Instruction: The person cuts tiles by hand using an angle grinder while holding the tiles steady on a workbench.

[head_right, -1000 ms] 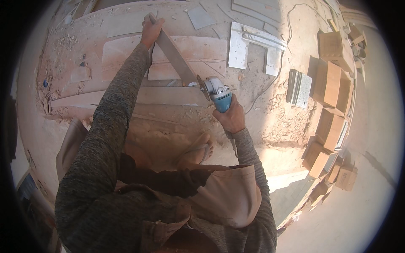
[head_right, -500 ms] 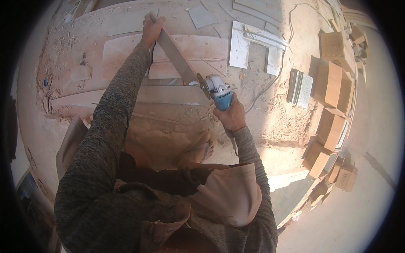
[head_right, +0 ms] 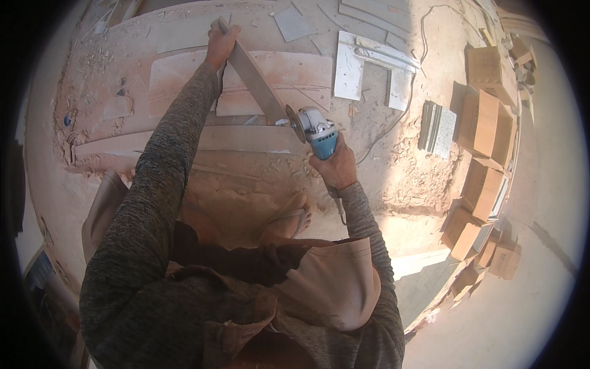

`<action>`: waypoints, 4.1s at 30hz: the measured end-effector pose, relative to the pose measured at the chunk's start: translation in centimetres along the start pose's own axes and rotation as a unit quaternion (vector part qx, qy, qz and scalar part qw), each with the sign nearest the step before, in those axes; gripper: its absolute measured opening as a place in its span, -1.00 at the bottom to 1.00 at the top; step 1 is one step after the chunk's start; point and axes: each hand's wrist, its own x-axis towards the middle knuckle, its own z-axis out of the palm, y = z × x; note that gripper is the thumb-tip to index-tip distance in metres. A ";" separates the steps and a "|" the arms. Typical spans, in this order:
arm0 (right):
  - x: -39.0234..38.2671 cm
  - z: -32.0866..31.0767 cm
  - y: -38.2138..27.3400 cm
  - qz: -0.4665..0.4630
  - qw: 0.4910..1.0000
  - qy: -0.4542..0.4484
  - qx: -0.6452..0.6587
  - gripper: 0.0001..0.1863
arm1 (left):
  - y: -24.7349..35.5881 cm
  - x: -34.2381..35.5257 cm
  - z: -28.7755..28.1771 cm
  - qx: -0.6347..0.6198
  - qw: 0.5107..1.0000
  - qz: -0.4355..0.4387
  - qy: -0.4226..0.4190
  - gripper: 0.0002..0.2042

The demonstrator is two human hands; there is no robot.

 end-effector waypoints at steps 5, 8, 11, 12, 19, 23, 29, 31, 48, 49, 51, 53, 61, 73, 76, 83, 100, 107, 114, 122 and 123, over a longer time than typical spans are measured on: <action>-0.1 0.1 0.0 0.002 1.000 -0.002 0.007 -0.33 | 0.1 -0.1 -0.1 -0.011 1.000 0.003 0.002 -0.05; 0.0 0.2 0.1 0.004 1.000 -0.003 0.004 -0.33 | 0.2 -0.2 -0.1 -0.015 1.000 0.001 0.001 -0.05; -0.1 0.0 -0.4 0.011 1.000 -0.002 0.007 -0.35 | 0.3 -0.2 -0.1 0.000 1.000 -0.005 -0.004 -0.06; -0.1 0.1 -0.3 0.010 1.000 -0.002 0.002 -0.36 | 0.4 -0.2 -0.1 0.008 1.000 -0.008 -0.006 -0.06; 0.6 1.3 1.1 0.022 1.000 -0.015 -0.005 -0.37 | -0.3 0.1 0.0 0.011 1.000 -0.001 0.002 -0.10; -0.1 0.9 1.3 0.007 1.000 -0.004 0.011 -0.37 | -0.6 0.2 0.1 0.022 1.000 0.016 0.002 -0.11; -0.6 0.1 0.8 0.004 1.000 -0.003 -0.019 -0.39 | -0.8 0.3 0.2 0.014 1.000 0.023 -0.001 -0.08; -0.7 0.0 0.6 0.007 1.000 -0.005 -0.014 -0.38 | -0.5 0.1 0.1 0.003 1.000 0.018 -0.009 -0.06; -1.0 -0.1 0.3 0.017 0.999 -0.008 -0.043 -0.39 | -0.7 0.3 0.2 0.018 1.000 0.009 -0.009 -0.08; -0.9 -0.1 0.3 0.014 0.999 -0.008 -0.043 -0.39 | -0.8 0.2 0.0 0.020 1.000 0.012 -0.009 -0.07; -0.9 -0.1 0.3 0.008 0.999 -0.008 -0.043 -0.39 | -0.8 0.2 -0.3 0.026 0.999 0.018 -0.008 -0.06; -1.0 -0.4 0.9 0.014 0.999 0.003 -0.044 -0.40 | 4.4 -2.9 0.1 0.020 1.000 0.014 -0.016 -0.06; -0.6 -0.6 -0.1 0.010 0.999 -0.019 -0.044 -0.39 | -1.3 0.5 0.5 0.023 1.000 0.018 0.001 -0.08; -0.3 -0.5 0.0 0.011 0.999 -0.018 -0.045 -0.38 | -1.1 0.5 0.4 0.020 1.000 0.023 0.000 -0.07; -0.3 -0.4 -0.2 0.010 0.999 -0.017 -0.041 -0.39 | -1.2 0.5 0.3 0.024 1.000 0.019 -0.003 -0.06; -0.1 -0.4 0.1 0.007 0.999 -0.017 -0.039 -0.39 | -0.9 0.5 0.2 0.036 0.999 0.014 -0.010 -0.03; 0.1 -0.5 -0.5 0.006 0.999 -0.021 -0.034 -0.37 | -0.8 0.5 0.4 0.031 0.999 0.007 -0.010 -0.04; 0.2 -0.4 -0.6 -0.002 0.999 -0.020 -0.037 -0.40 | -1.0 0.5 0.4 0.039 0.999 0.017 -0.007 -0.06; 0.4 -0.3 -0.5 -0.005 0.999 -0.015 -0.039 -0.40 | -0.7 0.2 0.4 0.016 1.000 0.018 -0.008 -0.08; 0.5 -0.4 -0.8 -0.009 0.999 -0.020 -0.036 -0.39 | -0.7 0.2 0.4 0.020 1.000 0.019 -0.001 -0.08; 0.6 -0.4 -0.9 -0.007 0.999 -0.021 -0.038 -0.39 | -0.6 0.1 0.4 0.017 1.000 0.018 -0.002 -0.08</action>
